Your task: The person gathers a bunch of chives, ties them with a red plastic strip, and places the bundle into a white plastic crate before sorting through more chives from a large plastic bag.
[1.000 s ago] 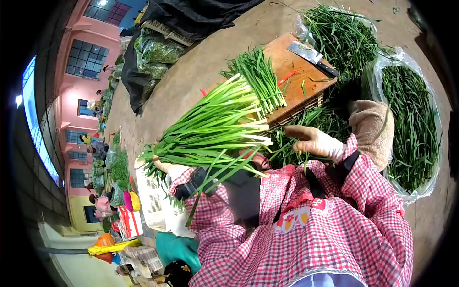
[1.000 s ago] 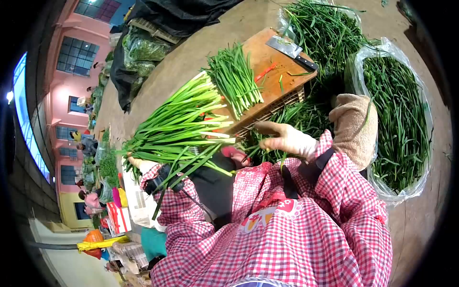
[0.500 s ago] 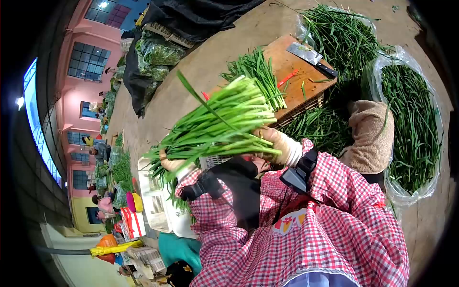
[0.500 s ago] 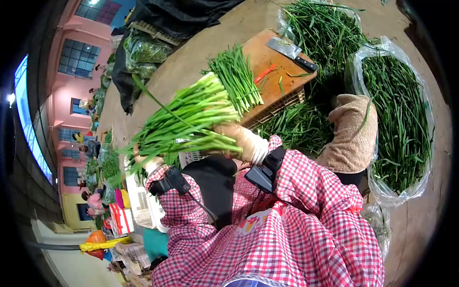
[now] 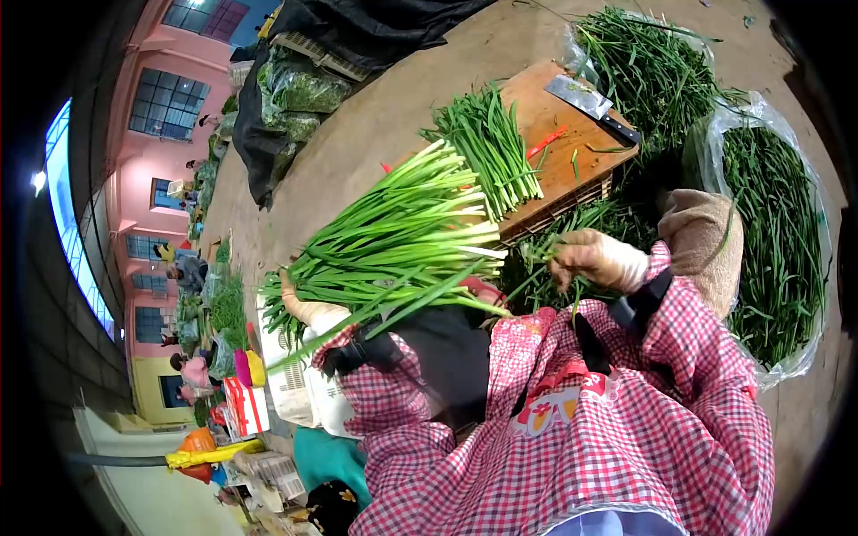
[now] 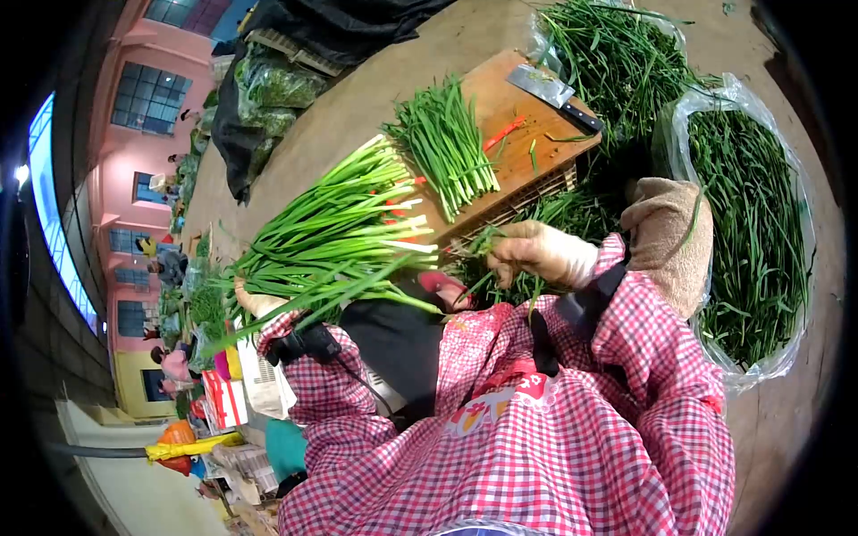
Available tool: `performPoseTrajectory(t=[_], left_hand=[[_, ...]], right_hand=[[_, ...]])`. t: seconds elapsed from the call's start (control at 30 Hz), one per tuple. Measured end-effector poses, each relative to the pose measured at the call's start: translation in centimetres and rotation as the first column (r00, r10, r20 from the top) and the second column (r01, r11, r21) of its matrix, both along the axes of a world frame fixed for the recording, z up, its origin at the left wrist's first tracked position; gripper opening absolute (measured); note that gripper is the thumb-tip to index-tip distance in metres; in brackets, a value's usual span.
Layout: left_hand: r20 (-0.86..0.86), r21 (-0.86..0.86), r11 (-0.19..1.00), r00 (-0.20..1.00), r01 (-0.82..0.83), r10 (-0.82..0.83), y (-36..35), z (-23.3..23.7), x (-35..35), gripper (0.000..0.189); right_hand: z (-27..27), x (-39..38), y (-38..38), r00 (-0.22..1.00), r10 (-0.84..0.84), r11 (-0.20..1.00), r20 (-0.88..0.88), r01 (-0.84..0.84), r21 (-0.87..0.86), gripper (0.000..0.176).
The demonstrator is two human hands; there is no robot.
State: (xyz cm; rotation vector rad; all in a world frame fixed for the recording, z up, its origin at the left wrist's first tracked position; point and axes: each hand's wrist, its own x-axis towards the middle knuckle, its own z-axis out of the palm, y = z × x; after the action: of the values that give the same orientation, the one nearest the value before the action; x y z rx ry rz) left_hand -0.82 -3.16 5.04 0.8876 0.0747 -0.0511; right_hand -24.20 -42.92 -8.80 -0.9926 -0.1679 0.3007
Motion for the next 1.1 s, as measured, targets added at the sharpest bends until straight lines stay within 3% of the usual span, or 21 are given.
performPoseTrajectory(t=[0.07,0.13,0.2,0.27,0.3,0.37,0.4,0.47,0.5,0.53,0.6,0.67,0.73,0.8,0.87,0.9,0.93,1.0,1.03,1.07,1.1], left_hand=[[0.021,-0.004,0.999,0.998,-0.054,0.054,0.4,0.2,-0.2,0.052],[0.08,0.043,0.967,0.965,-0.253,0.249,0.2,-0.4,0.4,0.051],[0.056,0.1,0.95,0.955,-0.296,0.292,-2.9,0.6,-1.3,0.046],[0.039,-0.021,0.993,0.993,-0.114,0.115,-3.7,0.9,-2.7,0.035],[0.057,-0.033,0.996,0.994,-0.088,0.09,-4.3,1.0,-3.1,0.037],[0.122,-0.051,0.998,0.992,-0.03,0.036,-4.6,0.4,-2.8,0.041],[0.107,-0.083,0.996,0.993,-0.03,0.039,-5.2,0.7,-3.2,0.041],[0.217,-0.038,0.976,0.956,0.212,-0.199,-5.2,1.5,-4.1,0.038],[0.169,-0.061,0.992,0.981,0.107,-0.095,-5.5,1.8,-4.3,0.036],[0.118,-0.079,0.997,0.993,-0.003,0.012,-5.8,2.0,-4.6,0.035],[0.196,-0.109,0.99,0.979,0.087,-0.064,-5.4,1.8,-4.7,0.032],[0.2,-0.093,0.992,0.978,0.08,-0.06,-5.1,1.8,-4.1,0.03],[0.207,-0.07,0.993,0.975,0.092,-0.076,-5.5,1.8,-4.0,0.028],[0.218,-0.353,0.92,0.971,0.171,-0.097,-5.6,1.2,-3.6,0.023],[0.214,-0.096,0.976,0.961,0.196,-0.172,-4.9,1.7,-2.4,0.021],[0.151,-0.085,0.988,0.982,0.131,-0.117,-4.4,1.7,-2.2,0.022],[0.136,-0.092,0.988,0.985,0.122,-0.109,-3.3,1.7,-1.4,0.024],[0.107,-0.108,0.989,0.99,0.105,-0.093,-0.8,1.0,0.7,0.029],[0.138,-0.128,0.979,0.98,0.161,-0.143,-2.6,1.8,-1.6,0.036],[0.145,-0.034,0.999,0.989,0.015,-0.01,-2.8,1.9,-1.6,0.041],[0.087,-0.026,0.997,0.993,-0.073,0.075,-3.5,2.5,-1.9,0.041]], right_hand=[[-1.5,-0.6,-1.2,0.994,0.025,0.95,-0.105,-0.056,-0.308,0.037],[-2.4,-1.3,-1.8,0.944,0.02,0.509,0.328,0.273,-0.816,0.045],[0.0,-0.5,0.2,0.986,-0.093,0.811,0.141,0.158,-0.564,0.061],[3.3,0.7,2.0,1.0,-0.029,0.971,0.008,0.03,-0.236,0.062],[2.2,1.9,3.1,0.956,-0.073,0.932,0.284,0.167,-0.321,0.06],[-1.1,4.6,5.9,0.655,-0.058,0.811,0.753,0.471,-0.347,0.056],[0.2,5.0,6.6,0.502,-0.052,0.714,0.863,0.623,-0.32,0.056],[1.5,5.6,8.1,0.256,-0.006,0.529,0.967,0.821,-0.214,0.061],[1.4,5.6,8.9,0.535,-0.074,0.65,0.842,0.666,-0.366,0.058],[2.8,5.2,9.0,0.514,-0.15,0.604,0.845,0.724,-0.334,0.053],[0.8,5.7,9.8,0.566,-0.226,0.696,0.793,0.664,-0.275,0.049],[1.6,5.5,9.6,0.571,-0.118,0.599,0.812,0.693,-0.4,0.042],[1.3,6.0,9.5,0.227,-0.153,0.537,0.962,0.836,-0.112,0.039],[1.4,5.0,9.6,0.524,-0.185,0.67,0.831,0.686,-0.284,0.029],[2.4,3.4,7.9,0.582,-0.11,0.741,0.806,0.588,-0.324,0.04],[2.3,2.7,7.3,0.903,-0.094,0.981,0.418,0.156,-0.118,0.039],[2.3,2.0,6.7,0.995,-0.011,0.939,-0.102,0.045,0.341,0.039],[-1.2,1.2,3.2,0.998,0.029,0.998,0.06,-0.026,-0.056,0.031],[-1.1,0.3,1.4,0.995,0.096,0.924,-0.018,-0.096,-0.37,0.028],[-0.1,-0.8,-0.2,0.985,0.134,0.75,-0.111,-0.174,-0.638,0.026],[0.6,-1.8,-1.1,0.99,0.139,0.351,-0.004,-0.053,-0.935,0.03]])
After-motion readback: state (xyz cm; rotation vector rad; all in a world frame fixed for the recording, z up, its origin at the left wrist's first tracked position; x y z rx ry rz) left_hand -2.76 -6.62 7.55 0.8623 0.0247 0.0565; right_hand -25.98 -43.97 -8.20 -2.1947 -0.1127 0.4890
